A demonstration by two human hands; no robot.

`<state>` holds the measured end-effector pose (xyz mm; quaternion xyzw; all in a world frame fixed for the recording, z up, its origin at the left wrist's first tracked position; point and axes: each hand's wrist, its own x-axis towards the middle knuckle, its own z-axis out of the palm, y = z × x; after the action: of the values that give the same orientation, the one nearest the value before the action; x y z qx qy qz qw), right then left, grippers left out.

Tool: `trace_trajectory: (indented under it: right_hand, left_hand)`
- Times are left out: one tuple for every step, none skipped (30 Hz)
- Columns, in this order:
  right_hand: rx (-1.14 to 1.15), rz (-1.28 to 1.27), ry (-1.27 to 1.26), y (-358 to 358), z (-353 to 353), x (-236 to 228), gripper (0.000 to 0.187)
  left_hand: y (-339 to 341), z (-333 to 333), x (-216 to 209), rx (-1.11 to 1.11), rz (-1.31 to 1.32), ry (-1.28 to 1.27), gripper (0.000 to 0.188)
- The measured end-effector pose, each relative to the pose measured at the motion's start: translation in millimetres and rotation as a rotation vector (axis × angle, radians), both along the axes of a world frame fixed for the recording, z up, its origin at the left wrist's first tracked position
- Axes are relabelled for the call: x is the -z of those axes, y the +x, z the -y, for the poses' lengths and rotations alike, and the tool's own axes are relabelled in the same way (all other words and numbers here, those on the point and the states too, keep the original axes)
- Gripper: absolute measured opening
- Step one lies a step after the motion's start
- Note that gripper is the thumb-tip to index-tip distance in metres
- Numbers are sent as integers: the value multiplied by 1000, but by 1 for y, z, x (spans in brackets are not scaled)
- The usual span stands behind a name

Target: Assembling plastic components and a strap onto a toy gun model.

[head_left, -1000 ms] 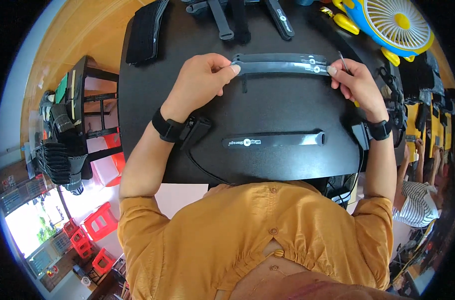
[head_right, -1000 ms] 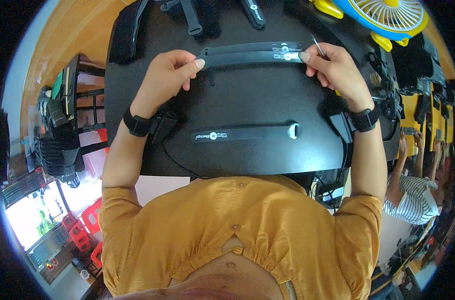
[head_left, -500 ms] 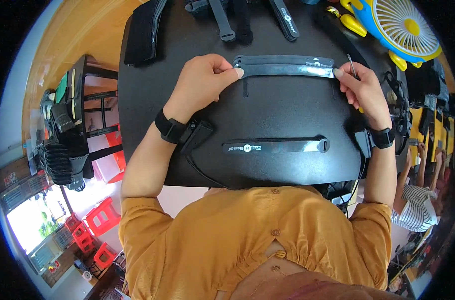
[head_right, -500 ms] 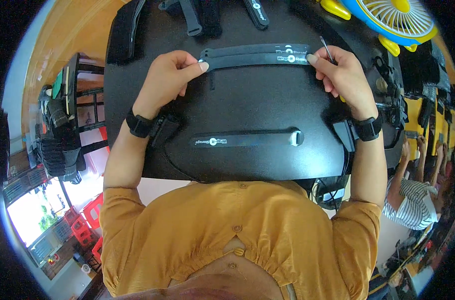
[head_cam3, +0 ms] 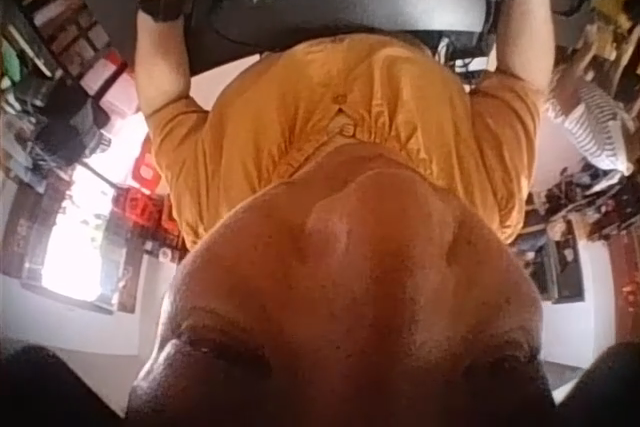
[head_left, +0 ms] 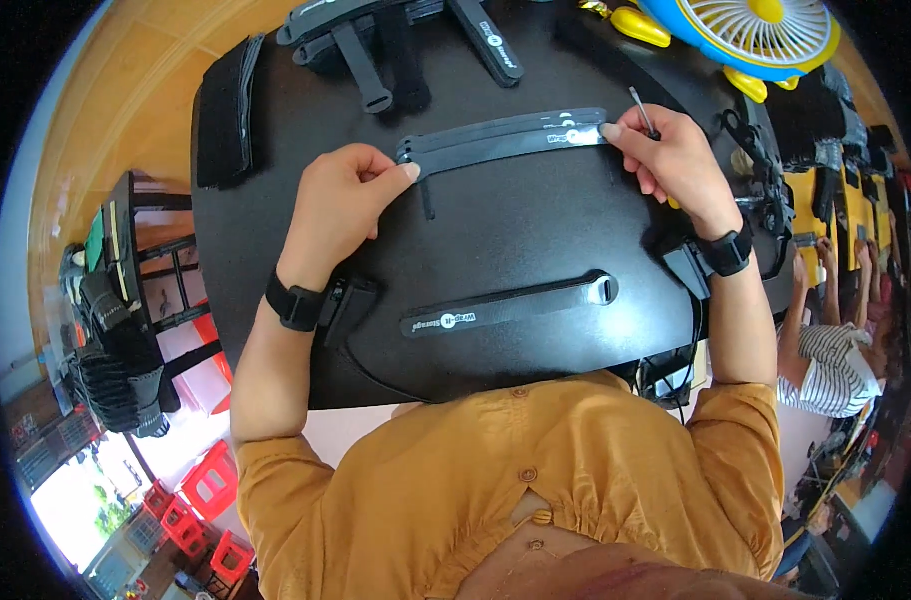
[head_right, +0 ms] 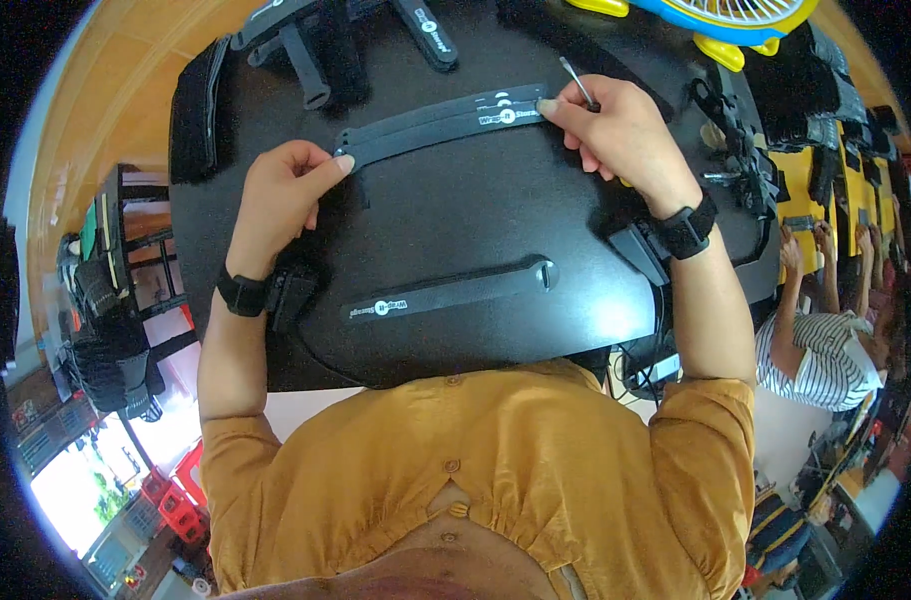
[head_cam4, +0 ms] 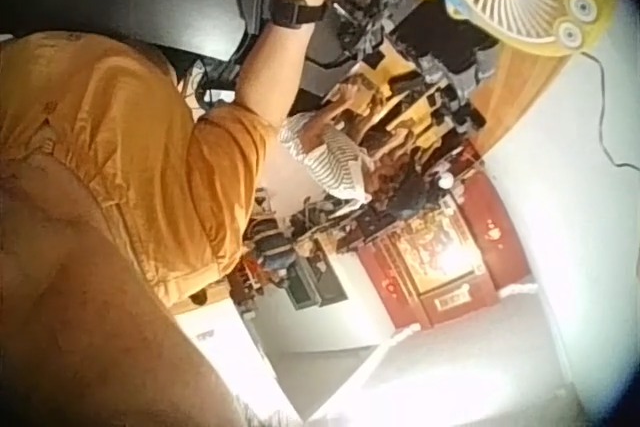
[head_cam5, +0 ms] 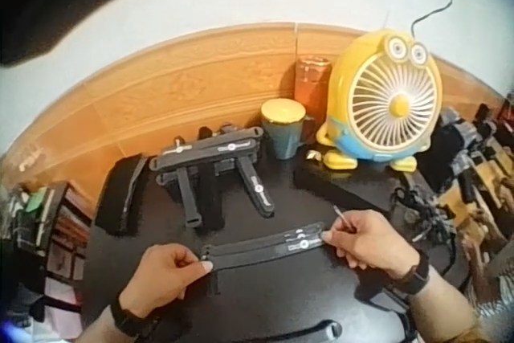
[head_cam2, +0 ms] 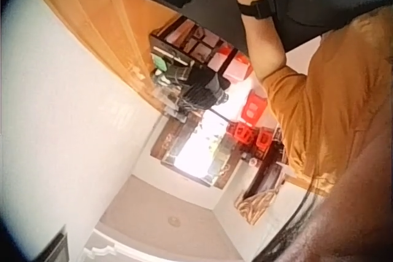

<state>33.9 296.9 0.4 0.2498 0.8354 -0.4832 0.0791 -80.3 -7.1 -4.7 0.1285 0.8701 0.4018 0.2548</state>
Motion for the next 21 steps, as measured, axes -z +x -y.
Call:
trace_trajectory:
  right_hand:
    - [-1,4,15,0,0,1,23]
    - [-4,8,30,0,-1,2,24]
    - [1,7,33,1,-2,3,24]
    - [-8,0,55,1,-3,4,24]
    - [-24,-9,72,0,-3,5,25]
    - [-28,-10,69,0,-2,5,25]
    - [-17,-12,54,0,-1,4,25]
    - [-14,-17,35,-1,1,4,25]
    - [-9,-3,23,-2,0,3,25]
    - [-4,12,10,-1,-2,3,25]
    - [-7,10,43,-1,-2,3,24]
    - [-1,1,29,0,0,-1,24]
    - [-11,0,23,-1,0,0,23]
    - [-15,1,20,-1,-1,1,23]
    - [-26,-2,14,-1,-1,2,23]
    - [-15,2,14,-2,-1,1,23]
    - [0,8,17,-2,-1,1,22]
    - [-4,8,15,-3,-1,2,22]
    - [-6,7,23,-3,-1,2,22]
    - [-4,7,32,-2,-1,2,22]
    - [-2,8,33,-2,0,2,22]
  left_hand:
    - [1,-1,-1,-4,-8,-18,30]
    - [1,-2,-2,-8,-16,-36,29]
    - [1,-3,-2,-4,-17,-34,29]
    - [1,-4,-2,0,-25,-42,29]
    - [2,-2,-2,-2,-34,-54,30]
    - [2,-2,-2,-7,-35,-57,30]
    - [1,-1,0,-3,-21,-44,30]
    - [0,2,1,-8,-11,-36,30]
    - [-1,4,4,-23,-13,-44,30]
    - [-1,3,7,1,-35,-16,31]
    - [-2,2,9,25,-58,11,32]
    - [-1,2,7,8,-62,0,32]
    - [0,2,5,15,-58,-4,33]
    - [0,0,4,26,-53,-5,33]
    - [-1,0,3,31,-54,-22,34]
    - [-2,1,3,22,-56,-27,34]
    - [-2,0,4,31,-64,-26,34]
    - [-2,0,4,41,-72,-25,34]
    - [-3,1,5,38,-72,-26,34]
    - [-4,1,6,42,-73,-23,34]
    - [-4,1,7,47,-74,-20,34]
